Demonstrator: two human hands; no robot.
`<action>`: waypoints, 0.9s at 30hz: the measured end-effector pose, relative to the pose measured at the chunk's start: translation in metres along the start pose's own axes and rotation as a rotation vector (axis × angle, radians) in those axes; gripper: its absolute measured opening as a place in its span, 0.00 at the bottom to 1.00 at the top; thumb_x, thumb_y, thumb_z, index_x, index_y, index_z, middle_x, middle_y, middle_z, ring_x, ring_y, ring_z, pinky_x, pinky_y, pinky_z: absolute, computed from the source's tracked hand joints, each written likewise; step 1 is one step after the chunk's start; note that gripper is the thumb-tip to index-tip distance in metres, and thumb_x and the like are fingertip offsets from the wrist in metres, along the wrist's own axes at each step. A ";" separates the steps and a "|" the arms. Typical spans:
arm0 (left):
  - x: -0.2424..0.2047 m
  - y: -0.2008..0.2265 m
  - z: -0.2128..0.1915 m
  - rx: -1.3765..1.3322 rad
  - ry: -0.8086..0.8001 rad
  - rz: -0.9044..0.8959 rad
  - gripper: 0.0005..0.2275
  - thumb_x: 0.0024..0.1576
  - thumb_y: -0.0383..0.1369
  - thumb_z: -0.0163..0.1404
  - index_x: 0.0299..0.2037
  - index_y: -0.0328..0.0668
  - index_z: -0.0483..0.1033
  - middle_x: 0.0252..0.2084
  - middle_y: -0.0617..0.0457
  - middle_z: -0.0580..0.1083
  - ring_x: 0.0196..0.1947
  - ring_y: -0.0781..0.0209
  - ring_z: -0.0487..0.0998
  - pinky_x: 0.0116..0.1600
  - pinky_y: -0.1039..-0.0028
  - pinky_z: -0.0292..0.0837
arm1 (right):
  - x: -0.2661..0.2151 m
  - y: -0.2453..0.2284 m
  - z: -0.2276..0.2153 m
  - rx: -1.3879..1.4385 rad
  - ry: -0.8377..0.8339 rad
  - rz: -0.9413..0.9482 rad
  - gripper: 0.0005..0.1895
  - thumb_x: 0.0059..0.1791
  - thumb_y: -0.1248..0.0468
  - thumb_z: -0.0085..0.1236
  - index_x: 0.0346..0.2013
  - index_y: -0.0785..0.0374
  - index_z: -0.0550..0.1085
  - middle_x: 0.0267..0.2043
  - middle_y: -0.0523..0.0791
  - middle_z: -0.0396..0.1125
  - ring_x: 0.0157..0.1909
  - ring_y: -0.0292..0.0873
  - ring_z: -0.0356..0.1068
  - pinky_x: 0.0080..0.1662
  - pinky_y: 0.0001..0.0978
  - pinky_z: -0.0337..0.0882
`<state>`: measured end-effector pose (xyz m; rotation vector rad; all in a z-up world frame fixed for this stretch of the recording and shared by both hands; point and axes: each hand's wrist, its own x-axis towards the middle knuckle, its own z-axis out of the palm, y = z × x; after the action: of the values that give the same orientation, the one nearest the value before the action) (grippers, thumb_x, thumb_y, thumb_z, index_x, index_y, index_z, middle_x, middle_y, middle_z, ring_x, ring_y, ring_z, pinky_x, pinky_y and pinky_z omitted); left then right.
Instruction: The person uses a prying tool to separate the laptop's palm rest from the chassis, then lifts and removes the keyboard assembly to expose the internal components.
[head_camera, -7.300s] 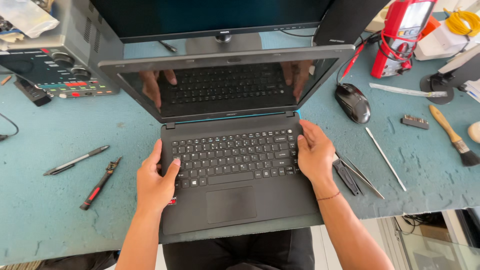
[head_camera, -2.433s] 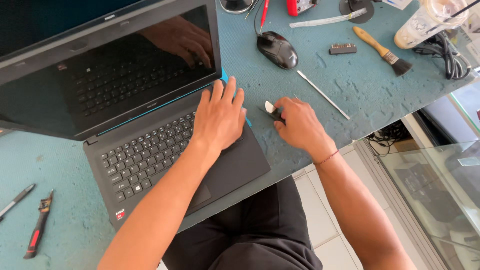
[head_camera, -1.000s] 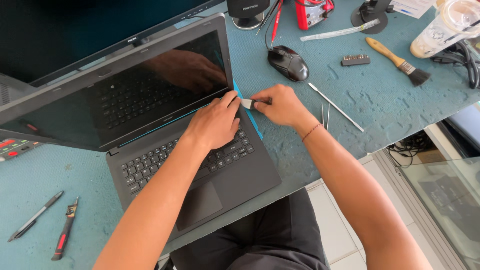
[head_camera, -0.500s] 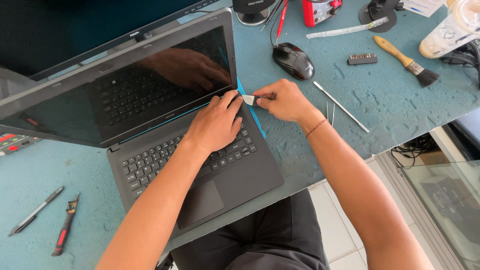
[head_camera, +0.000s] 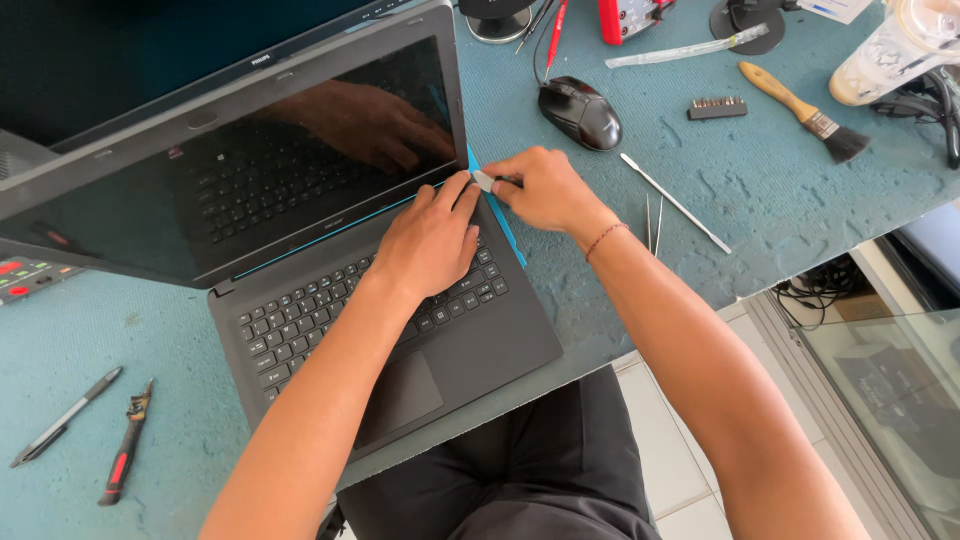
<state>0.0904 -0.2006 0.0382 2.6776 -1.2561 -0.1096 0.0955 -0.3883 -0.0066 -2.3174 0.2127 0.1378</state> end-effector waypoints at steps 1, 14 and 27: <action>0.000 -0.002 0.002 0.001 0.003 -0.001 0.20 0.56 0.32 0.41 0.59 0.30 0.65 0.60 0.39 0.61 0.46 0.42 0.71 0.36 0.63 0.79 | -0.003 -0.006 -0.003 -0.002 0.001 -0.003 0.14 0.45 0.57 0.55 0.45 0.39 0.76 0.38 0.42 0.74 0.48 0.49 0.71 0.50 0.41 0.72; 0.000 -0.016 0.036 0.068 0.202 0.014 0.21 0.55 0.37 0.45 0.54 0.30 0.69 0.55 0.40 0.65 0.45 0.46 0.71 0.42 0.63 0.75 | 0.004 -0.009 -0.020 0.157 -0.229 0.008 0.13 0.43 0.64 0.53 0.40 0.53 0.77 0.27 0.45 0.73 0.19 0.39 0.70 0.33 0.30 0.73; 0.006 -0.014 0.043 0.103 0.356 0.102 0.16 0.56 0.33 0.44 0.53 0.36 0.69 0.49 0.45 0.67 0.51 0.49 0.65 0.49 0.63 0.63 | -0.015 -0.007 -0.026 0.330 -0.378 0.091 0.16 0.45 0.68 0.53 0.47 0.69 0.73 0.31 0.53 0.71 0.23 0.42 0.68 0.26 0.29 0.75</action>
<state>0.0984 -0.2024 -0.0069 2.5549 -1.3043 0.4359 0.0835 -0.4010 0.0181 -1.9129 0.1360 0.5394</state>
